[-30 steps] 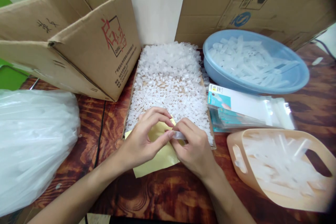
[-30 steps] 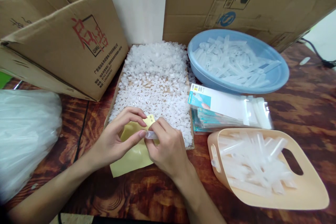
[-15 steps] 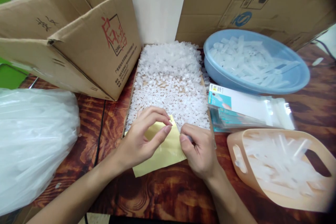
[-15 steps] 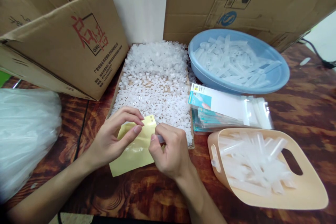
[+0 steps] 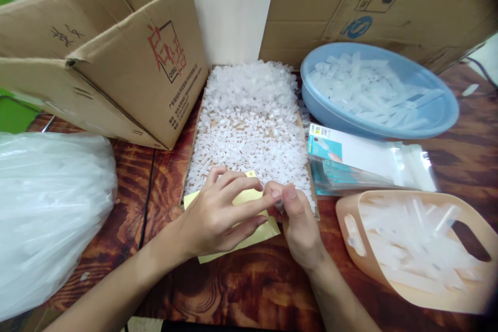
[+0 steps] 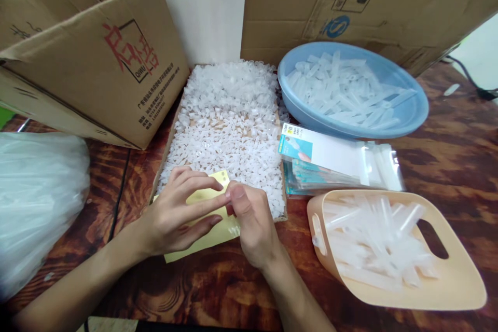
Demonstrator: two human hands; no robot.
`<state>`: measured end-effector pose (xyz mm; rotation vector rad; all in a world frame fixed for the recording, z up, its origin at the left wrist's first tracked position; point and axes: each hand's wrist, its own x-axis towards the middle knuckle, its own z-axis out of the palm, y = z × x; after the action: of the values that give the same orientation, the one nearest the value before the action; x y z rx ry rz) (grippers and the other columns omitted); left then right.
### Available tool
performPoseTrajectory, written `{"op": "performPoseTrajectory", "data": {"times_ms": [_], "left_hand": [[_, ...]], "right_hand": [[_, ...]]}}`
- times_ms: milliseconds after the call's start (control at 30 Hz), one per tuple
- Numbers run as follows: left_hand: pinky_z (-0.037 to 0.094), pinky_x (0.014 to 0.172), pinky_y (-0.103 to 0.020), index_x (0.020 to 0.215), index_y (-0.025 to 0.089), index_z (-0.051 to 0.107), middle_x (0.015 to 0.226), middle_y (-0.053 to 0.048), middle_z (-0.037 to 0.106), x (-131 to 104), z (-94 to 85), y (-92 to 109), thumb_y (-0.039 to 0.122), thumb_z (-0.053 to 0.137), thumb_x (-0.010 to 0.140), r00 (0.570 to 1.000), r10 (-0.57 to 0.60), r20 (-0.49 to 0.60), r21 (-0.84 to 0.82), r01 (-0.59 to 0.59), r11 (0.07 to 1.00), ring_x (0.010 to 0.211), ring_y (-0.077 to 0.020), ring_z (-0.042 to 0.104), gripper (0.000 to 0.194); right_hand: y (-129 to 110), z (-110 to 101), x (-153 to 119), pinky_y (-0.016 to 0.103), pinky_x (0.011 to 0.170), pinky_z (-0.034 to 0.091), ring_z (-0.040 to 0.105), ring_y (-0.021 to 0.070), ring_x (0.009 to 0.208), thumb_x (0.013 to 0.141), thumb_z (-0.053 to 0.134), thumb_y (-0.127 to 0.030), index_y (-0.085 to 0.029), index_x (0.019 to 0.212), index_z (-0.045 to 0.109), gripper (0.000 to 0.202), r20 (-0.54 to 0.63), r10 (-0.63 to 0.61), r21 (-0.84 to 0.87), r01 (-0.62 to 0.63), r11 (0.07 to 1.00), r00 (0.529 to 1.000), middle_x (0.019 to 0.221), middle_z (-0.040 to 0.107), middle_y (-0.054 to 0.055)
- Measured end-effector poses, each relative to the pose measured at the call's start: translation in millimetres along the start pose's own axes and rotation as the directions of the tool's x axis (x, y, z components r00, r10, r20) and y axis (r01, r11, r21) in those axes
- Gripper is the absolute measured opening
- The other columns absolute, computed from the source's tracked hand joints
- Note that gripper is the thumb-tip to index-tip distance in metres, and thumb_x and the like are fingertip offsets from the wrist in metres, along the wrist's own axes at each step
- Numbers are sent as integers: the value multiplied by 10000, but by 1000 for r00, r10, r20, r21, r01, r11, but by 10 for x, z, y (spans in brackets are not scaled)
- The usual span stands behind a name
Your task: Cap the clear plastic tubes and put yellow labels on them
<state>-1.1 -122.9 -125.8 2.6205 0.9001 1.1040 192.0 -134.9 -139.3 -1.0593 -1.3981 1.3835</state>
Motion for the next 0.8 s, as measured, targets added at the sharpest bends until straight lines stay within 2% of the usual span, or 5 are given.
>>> {"op": "performPoseTrajectory", "data": {"times_ms": [267,433,567,800], "left_hand": [[434,903,-434,1265,206,632,1120,-93,739,19,5,9,239,619,996,998,55,11,156,-56,986,1015,-235,656,271],[434,904,-437,1207,199,643,1131,-98,734,17,12,12,221,635,976,998,62,8,160,-62,985,1011,-244,662,232],[438,911,-435,1269,207,627,1138,-95,734,15,18,10,217,638,974,998,61,20,160,-63,985,1021,-241,659,295],[430,941,-445,1304,206,618,1167,-99,734,-4,39,13,201,647,972,996,76,50,152,-83,985,1057,-239,645,334]], "right_hand": [[-29,-12,23,310,589,276,325,134,610,1081,384,-589,-208,695,433,545,-2,-11,-41,10,999,1000,661,358,-36],[-65,-4,28,307,589,275,342,127,613,1077,423,-576,-204,705,449,527,8,-3,-48,3,999,1000,662,370,-41],[-54,-3,19,307,582,277,340,133,631,1087,429,-530,-210,726,436,483,22,34,15,-34,999,999,680,375,-38],[-44,-16,10,303,598,289,356,127,627,1105,410,-474,-202,705,440,485,14,-27,-2,27,1000,1000,671,395,-34]]}}
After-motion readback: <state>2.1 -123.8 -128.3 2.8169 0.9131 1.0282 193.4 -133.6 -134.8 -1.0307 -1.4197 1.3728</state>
